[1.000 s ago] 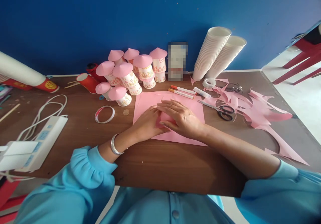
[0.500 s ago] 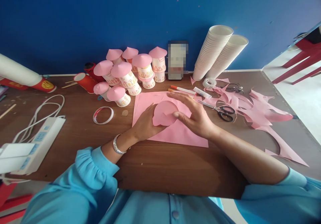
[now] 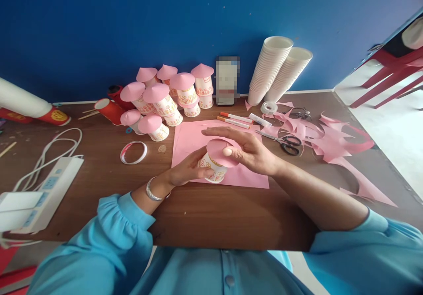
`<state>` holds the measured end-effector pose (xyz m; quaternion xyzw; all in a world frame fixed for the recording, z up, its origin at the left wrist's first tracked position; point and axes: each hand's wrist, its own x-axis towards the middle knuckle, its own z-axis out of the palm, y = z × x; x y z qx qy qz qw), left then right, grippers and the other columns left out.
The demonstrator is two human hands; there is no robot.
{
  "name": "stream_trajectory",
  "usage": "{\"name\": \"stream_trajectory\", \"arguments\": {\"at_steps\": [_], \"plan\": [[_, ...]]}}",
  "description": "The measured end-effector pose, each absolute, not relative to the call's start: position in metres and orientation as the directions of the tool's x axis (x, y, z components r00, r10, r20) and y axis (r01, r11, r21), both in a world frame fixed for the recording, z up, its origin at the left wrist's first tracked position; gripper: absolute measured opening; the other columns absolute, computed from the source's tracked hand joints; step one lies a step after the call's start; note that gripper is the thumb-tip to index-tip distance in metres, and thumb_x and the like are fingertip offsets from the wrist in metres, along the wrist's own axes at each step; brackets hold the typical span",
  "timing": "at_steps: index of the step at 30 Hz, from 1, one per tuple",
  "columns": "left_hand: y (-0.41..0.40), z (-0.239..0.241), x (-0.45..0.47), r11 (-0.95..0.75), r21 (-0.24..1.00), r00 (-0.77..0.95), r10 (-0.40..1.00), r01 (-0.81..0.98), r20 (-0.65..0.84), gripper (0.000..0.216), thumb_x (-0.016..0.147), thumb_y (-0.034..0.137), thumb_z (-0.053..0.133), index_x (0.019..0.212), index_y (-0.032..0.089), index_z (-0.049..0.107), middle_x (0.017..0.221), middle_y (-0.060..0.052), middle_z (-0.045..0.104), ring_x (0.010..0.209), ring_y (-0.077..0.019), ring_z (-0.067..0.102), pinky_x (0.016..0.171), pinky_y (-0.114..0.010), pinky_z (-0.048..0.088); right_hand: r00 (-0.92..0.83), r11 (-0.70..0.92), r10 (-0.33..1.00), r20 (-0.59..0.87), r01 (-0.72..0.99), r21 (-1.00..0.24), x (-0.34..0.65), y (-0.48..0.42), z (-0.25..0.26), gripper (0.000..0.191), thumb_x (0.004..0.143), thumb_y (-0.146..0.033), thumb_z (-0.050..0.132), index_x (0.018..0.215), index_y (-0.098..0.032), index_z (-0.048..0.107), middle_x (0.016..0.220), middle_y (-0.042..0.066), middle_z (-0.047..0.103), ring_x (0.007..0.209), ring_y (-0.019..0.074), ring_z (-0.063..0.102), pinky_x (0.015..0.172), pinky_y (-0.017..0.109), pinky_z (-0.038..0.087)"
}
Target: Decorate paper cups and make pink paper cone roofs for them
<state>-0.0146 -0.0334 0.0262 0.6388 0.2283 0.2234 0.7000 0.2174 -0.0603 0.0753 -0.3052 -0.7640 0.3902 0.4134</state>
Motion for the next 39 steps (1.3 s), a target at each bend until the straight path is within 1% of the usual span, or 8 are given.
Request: {"name": "stream_trajectory", "arguments": {"at_steps": [2, 7, 12, 19, 27, 34, 36, 39], "plan": [[-0.034, 0.024, -0.015, 0.129, 0.992, 0.781, 0.62, -0.011, -0.072, 0.066, 0.08, 0.052, 0.08, 0.137, 0.022, 0.065, 0.12, -0.012, 0.075, 0.116, -0.0338, 0.069, 0.093, -0.045, 0.058, -0.477, 0.481, 0.8, 0.363, 0.148, -0.864, 0.217, -0.062, 0.075, 0.053, 0.101, -0.059, 0.059, 0.141, -0.025, 0.066, 0.144, 0.01, 0.068, 0.138, 0.0274, 0.061, 0.118, 0.047, 0.049], [-0.035, 0.02, -0.014, 0.199, 0.979, 0.779, 0.62, -0.046, -0.089, 0.063, 0.075, 0.052, 0.085, 0.127, 0.02, 0.069, 0.108, -0.009, 0.075, 0.096, -0.0259, 0.071, 0.083, -0.038, 0.057, -0.431, 0.426, 0.84, 0.329, 0.15, -0.892, 0.212, -0.065, 0.07, 0.053, 0.099, -0.062, 0.06, 0.134, -0.023, 0.07, 0.133, 0.01, 0.074, 0.126, 0.0257, 0.069, 0.109, 0.042, 0.055], [-0.035, 0.018, -0.01, 0.234, 0.969, 0.783, 0.617, -0.086, -0.08, 0.068, 0.07, 0.052, 0.09, 0.125, 0.018, 0.068, 0.096, -0.007, 0.073, 0.086, -0.0233, 0.069, 0.077, -0.034, 0.054, -0.399, 0.455, 0.84, 0.369, 0.147, -0.878, 0.205, -0.069, 0.066, 0.055, 0.1, -0.061, 0.06, 0.14, -0.024, 0.065, 0.141, 0.011, 0.07, 0.132, 0.0269, 0.065, 0.112, 0.044, 0.053], [-0.034, 0.015, -0.009, 0.253, 0.964, 0.794, 0.601, -0.086, -0.086, 0.062, 0.071, 0.053, 0.089, 0.117, 0.015, 0.07, 0.086, -0.004, 0.07, 0.075, -0.0168, 0.062, 0.071, -0.03, 0.051, -0.369, 0.447, 0.85, 0.377, 0.124, -0.886, 0.199, -0.073, 0.059, 0.049, 0.103, -0.055, 0.058, 0.137, -0.021, 0.066, 0.138, 0.011, 0.071, 0.13, 0.025, 0.067, 0.113, 0.041, 0.053], [-0.033, 0.018, -0.007, 0.24, 0.967, 0.78, 0.619, -0.084, -0.086, 0.062, 0.069, 0.052, 0.091, 0.115, 0.015, 0.071, 0.094, -0.007, 0.072, 0.083, -0.0209, 0.067, 0.075, -0.032, 0.052, -0.368, 0.512, 0.823, 0.432, 0.154, -0.845, 0.198, -0.073, 0.048, 0.05, 0.102, -0.054, 0.058, 0.141, -0.022, 0.062, 0.141, 0.013, 0.069, 0.132, 0.0271, 0.065, 0.113, 0.044, 0.053], [-0.033, 0.031, -0.006, 0.12, 0.992, 0.823, 0.56, 0.032, -0.094, 0.062, 0.066, 0.03, 0.094, 0.121, 0.018, 0.069, 0.114, -0.009, 0.076, 0.111, -0.0314, 0.07, 0.091, -0.041, 0.057, -0.42, 0.552, 0.796, 0.437, 0.204, -0.809, 0.2, -0.069, 0.044, 0.054, 0.1, -0.055, 0.062, 0.143, -0.023, 0.06, 0.139, 0.013, 0.07, 0.13, 0.0275, 0.066, 0.11, 0.044, 0.054], [-0.033, 0.032, -0.006, 0.102, 0.993, 0.822, 0.558, 0.063, -0.109, 0.058, 0.068, 0.03, 0.093, 0.12, 0.017, 0.069, 0.114, -0.01, 0.076, 0.111, -0.0311, 0.07, 0.092, -0.042, 0.057, -0.432, 0.558, 0.788, 0.44, 0.197, -0.806, 0.201, -0.069, 0.043, 0.055, 0.099, -0.056, 0.064, 0.142, -0.022, 0.06, 0.137, 0.013, 0.071, 0.129, 0.0275, 0.066, 0.109, 0.044, 0.054], [-0.034, 0.032, -0.008, 0.108, 0.99, 0.801, 0.582, 0.09, -0.136, 0.055, 0.075, 0.038, 0.089, 0.121, 0.016, 0.068, 0.111, -0.01, 0.075, 0.105, -0.0287, 0.07, 0.089, -0.041, 0.058, -0.427, 0.55, 0.791, 0.439, 0.182, -0.815, 0.202, -0.068, 0.044, 0.059, 0.097, -0.059, 0.065, 0.144, -0.023, 0.06, 0.141, 0.014, 0.069, 0.133, 0.0282, 0.064, 0.112, 0.046, 0.052]]}}
